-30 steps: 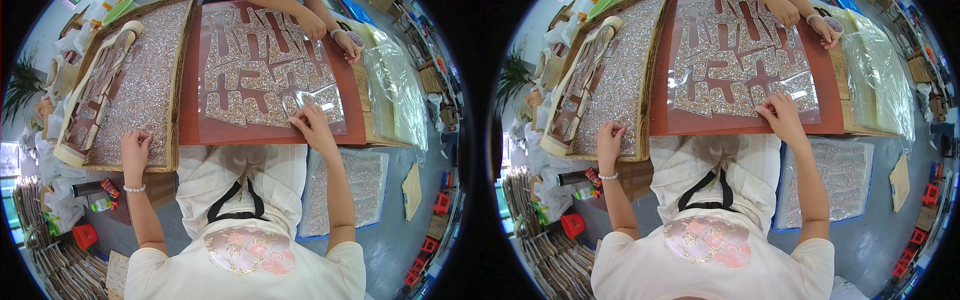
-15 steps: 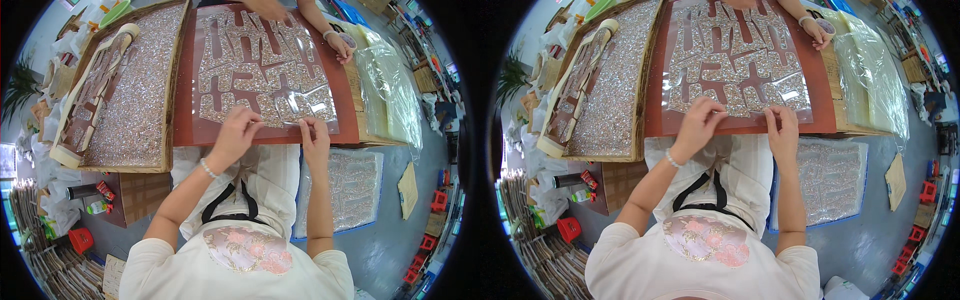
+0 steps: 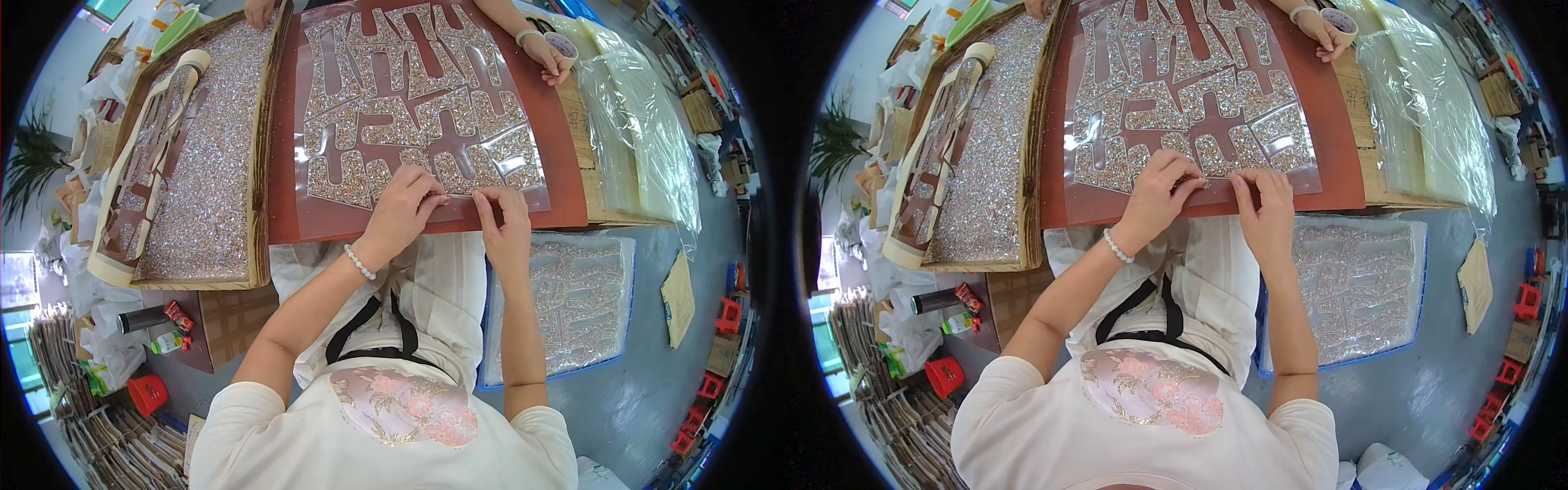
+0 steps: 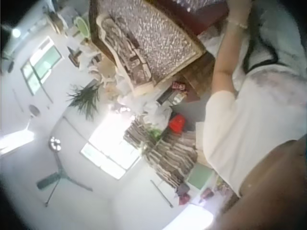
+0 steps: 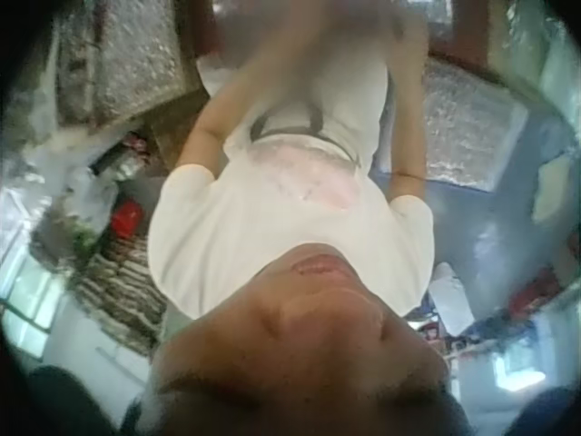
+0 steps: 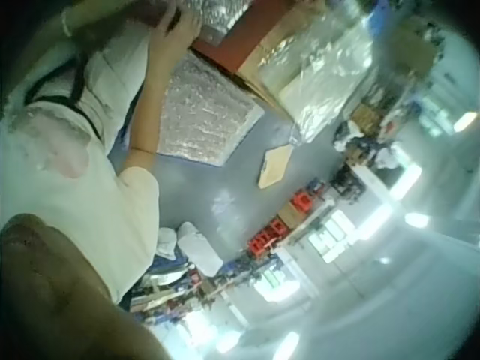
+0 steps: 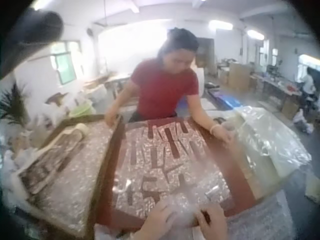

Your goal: Applying shoe pattern components to a transparent adhesive sheet using a wooden frame.

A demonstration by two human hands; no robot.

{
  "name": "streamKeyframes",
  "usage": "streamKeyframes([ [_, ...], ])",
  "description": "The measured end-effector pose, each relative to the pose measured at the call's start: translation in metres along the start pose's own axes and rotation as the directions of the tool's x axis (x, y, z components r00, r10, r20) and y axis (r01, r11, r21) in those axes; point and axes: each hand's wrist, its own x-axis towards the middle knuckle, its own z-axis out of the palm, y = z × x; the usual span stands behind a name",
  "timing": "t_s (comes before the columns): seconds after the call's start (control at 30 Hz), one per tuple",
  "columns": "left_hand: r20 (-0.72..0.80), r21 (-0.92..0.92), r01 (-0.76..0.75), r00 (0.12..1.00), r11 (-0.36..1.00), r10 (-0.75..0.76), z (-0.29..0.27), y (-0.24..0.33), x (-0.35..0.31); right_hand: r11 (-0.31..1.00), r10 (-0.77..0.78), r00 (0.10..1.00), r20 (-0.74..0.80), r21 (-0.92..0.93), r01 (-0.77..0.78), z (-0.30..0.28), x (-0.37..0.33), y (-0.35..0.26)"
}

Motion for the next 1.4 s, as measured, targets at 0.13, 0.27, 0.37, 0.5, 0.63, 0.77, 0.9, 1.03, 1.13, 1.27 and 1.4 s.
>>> streamKeyframes([
  [0.13,0.002,0.03,-0.032,1.0,0.999,0.032,0.005,0.0,0.009,1.0,-0.016,1.0,-0.005,-0.016,0.016,-0.001,0.007,0.003],
  [0.27,0.007,0.051,-0.051,0.999,0.997,0.05,0.007,0.0,0.006,0.998,-0.049,0.999,0.019,-0.027,0.049,0.0,0.011,0.003],
  [0.37,-0.003,0.062,-0.057,0.998,0.996,0.057,0.006,0.001,0.005,0.993,-0.103,0.993,0.064,-0.055,0.106,0.001,0.016,0.002],
  [0.5,-0.005,0.024,-0.029,1.0,0.999,0.029,-0.002,0.002,0.004,0.98,-0.15,0.981,0.124,-0.114,0.164,0.009,0.019,0.0],
  [0.63,-0.109,-0.082,0.114,0.986,0.99,-0.123,-0.029,0.007,-0.003,0.985,-0.092,0.976,0.198,-0.123,0.118,0.017,0.022,-0.013],
  [0.77,-0.259,0.276,0.157,0.962,0.948,-0.083,-0.115,0.005,-0.026,0.996,0.009,0.957,0.292,-0.088,0.017,0.027,0.032,-0.018],
  [0.9,-0.433,0.432,0.432,0.87,0.792,-0.238,-0.223,-0.005,-0.073,0.993,0.111,0.916,0.385,-0.02,-0.112,0.035,0.037,-0.023],
  [1.03,-0.379,0.609,0.534,0.845,0.586,-0.377,-0.296,-0.037,-0.142,0.986,0.164,0.839,0.519,-0.058,-0.156,0.039,0.041,-0.032],
  [1.13,-0.293,0.601,0.551,0.826,0.579,-0.481,-0.318,-0.04,-0.169,0.993,0.118,0.859,0.498,-0.037,-0.115,0.046,0.031,-0.041],
  [1.27,-0.394,0.466,0.627,0.779,0.625,-0.488,-0.321,-0.025,-0.165,0.973,0.166,0.914,0.369,0.092,-0.214,0.047,0.007,-0.055],
  [1.4,-0.449,0.192,0.438,0.835,0.878,-0.319,-0.286,-0.006,-0.132,0.98,0.145,0.981,0.129,0.12,-0.161,0.053,-0.015,-0.086],
])
